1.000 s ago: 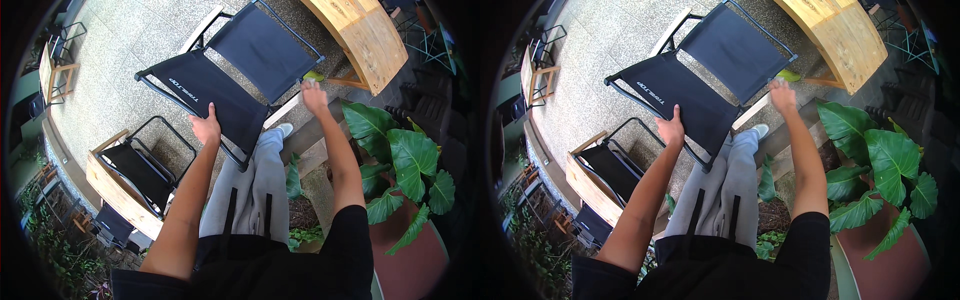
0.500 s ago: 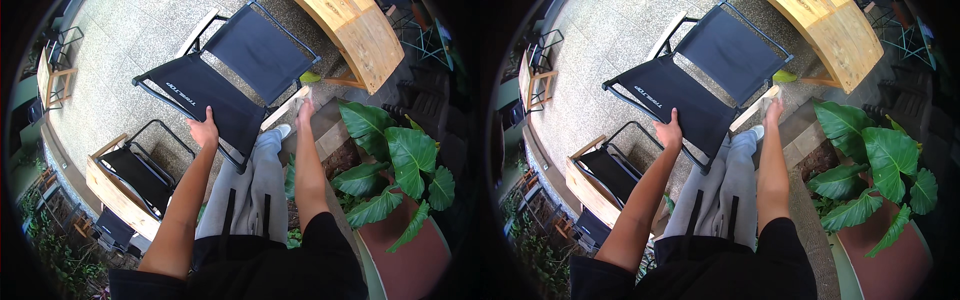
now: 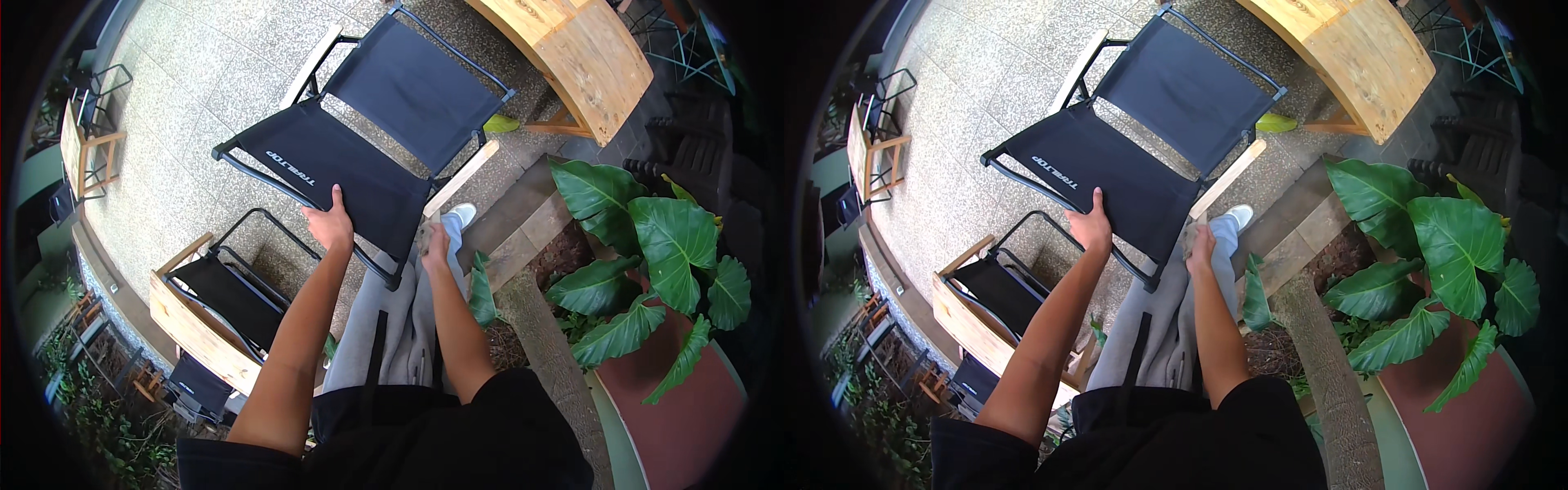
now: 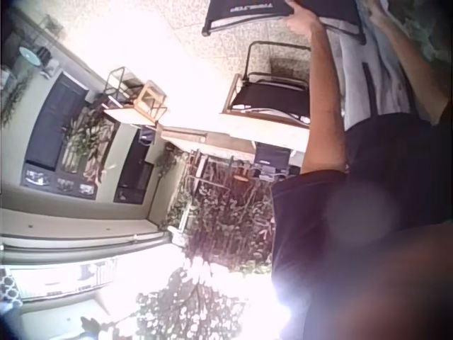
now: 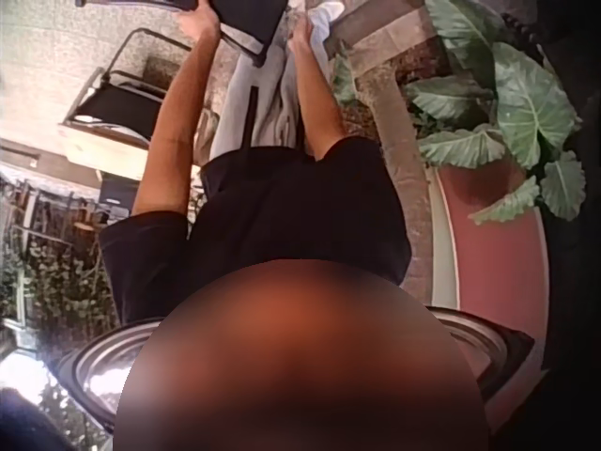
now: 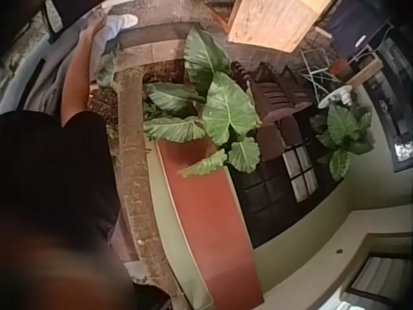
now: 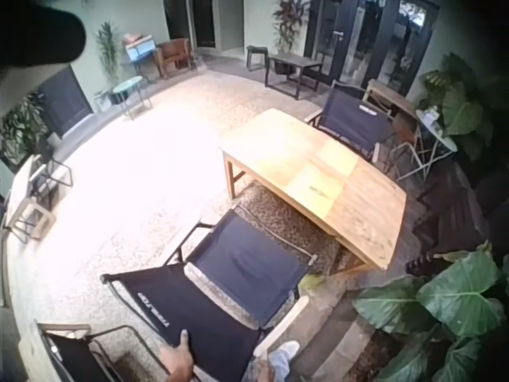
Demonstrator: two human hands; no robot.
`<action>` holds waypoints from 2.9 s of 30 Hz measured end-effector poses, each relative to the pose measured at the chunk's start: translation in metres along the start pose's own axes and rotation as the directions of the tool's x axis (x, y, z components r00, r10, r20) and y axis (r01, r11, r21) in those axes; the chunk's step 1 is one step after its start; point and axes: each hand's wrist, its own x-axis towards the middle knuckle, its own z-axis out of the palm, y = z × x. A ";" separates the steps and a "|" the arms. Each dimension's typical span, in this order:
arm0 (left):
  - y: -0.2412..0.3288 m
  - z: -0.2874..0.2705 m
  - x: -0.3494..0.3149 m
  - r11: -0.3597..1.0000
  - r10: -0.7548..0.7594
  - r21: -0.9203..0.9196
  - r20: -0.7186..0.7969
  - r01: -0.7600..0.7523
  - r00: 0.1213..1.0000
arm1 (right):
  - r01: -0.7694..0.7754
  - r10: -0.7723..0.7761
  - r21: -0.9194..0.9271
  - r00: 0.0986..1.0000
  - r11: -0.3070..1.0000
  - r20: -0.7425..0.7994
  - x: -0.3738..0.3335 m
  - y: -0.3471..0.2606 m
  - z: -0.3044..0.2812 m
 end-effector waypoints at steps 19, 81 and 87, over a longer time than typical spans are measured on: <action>0.007 -0.007 -0.002 0.997 -0.071 0.011 -0.007 0.071 0.997 | 0.288 -0.273 0.094 0.951 0.953 -0.148 0.036 -0.192 0.056; 0.009 -0.010 -0.005 0.982 -0.181 -0.030 0.089 0.184 0.979 | 0.295 -0.276 -0.580 0.661 -0.759 0.698 0.009 -0.244 0.076; 0.005 -0.012 -0.004 0.982 -0.148 -0.101 0.135 0.162 0.980 | 0.362 -0.145 -0.535 0.710 -0.764 0.689 0.000 -0.173 0.070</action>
